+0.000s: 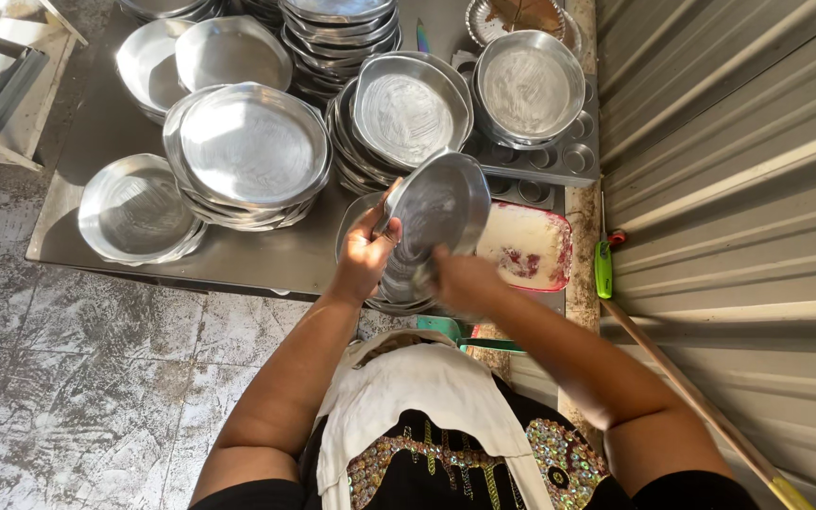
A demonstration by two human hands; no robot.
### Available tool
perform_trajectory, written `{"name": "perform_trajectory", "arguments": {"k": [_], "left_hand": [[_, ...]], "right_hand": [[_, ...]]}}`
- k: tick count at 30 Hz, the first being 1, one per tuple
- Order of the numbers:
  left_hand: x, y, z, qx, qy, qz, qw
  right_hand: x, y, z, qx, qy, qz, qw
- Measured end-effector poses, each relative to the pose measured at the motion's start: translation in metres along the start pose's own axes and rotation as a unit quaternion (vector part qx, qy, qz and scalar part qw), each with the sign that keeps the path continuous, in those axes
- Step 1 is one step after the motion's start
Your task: The person repeatedly picks up round metal baking pans from a stack, applies a white substance to the interior surface using a cloth, and places the treated pans onto a separate stack. The process is performed one pan at a time in a continuous loop.
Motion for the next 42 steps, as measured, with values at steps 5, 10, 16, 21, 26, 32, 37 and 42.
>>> {"name": "perform_trajectory", "arguments": {"k": [5,10,16,21,26,32,37,42], "left_hand": [[0.008,0.003,0.007,-0.020,-0.021,0.012,1.000],[0.035,0.019,0.013,-0.022,-0.059,0.080,0.995],[0.005,0.009,0.016,-0.046,-0.005,0.051,0.998],[0.017,0.015,0.015,-0.050,-0.057,0.081,0.994],[0.002,0.007,0.018,-0.035,-0.007,0.071,0.997],[0.050,-0.014,0.014,-0.079,0.035,-0.142,0.986],[0.069,-0.071,0.009,-0.139,-0.023,0.071,0.988],[0.017,-0.041,0.015,-0.112,-0.020,0.007,0.993]], "right_hand": [[-0.041,-0.102,-0.013,-0.278,0.047,-0.067,0.957],[0.018,-0.046,0.021,-0.406,-0.250,-0.135,0.868],[-0.048,-0.068,-0.021,-0.408,-0.066,-0.127,0.902],[0.009,-0.028,0.006,-0.412,-0.248,-0.116,0.869],[-0.063,-0.078,-0.050,-0.397,-0.033,-0.176,0.900],[0.020,-0.047,-0.045,-0.279,-0.090,-0.188,0.937],[0.040,0.015,-0.025,-0.006,-0.072,-0.018,0.997],[-0.012,-0.081,-0.061,-0.206,0.011,0.079,0.975]]}}
Point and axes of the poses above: each hand's wrist, its own z-axis away from the middle knuckle, its own y-axis out of the palm, x = y × z, the point moved 10 cm from there along -z, towards the middle knuckle, and after that the axes turned 14 degrees about -z, right-handed, at the moved point
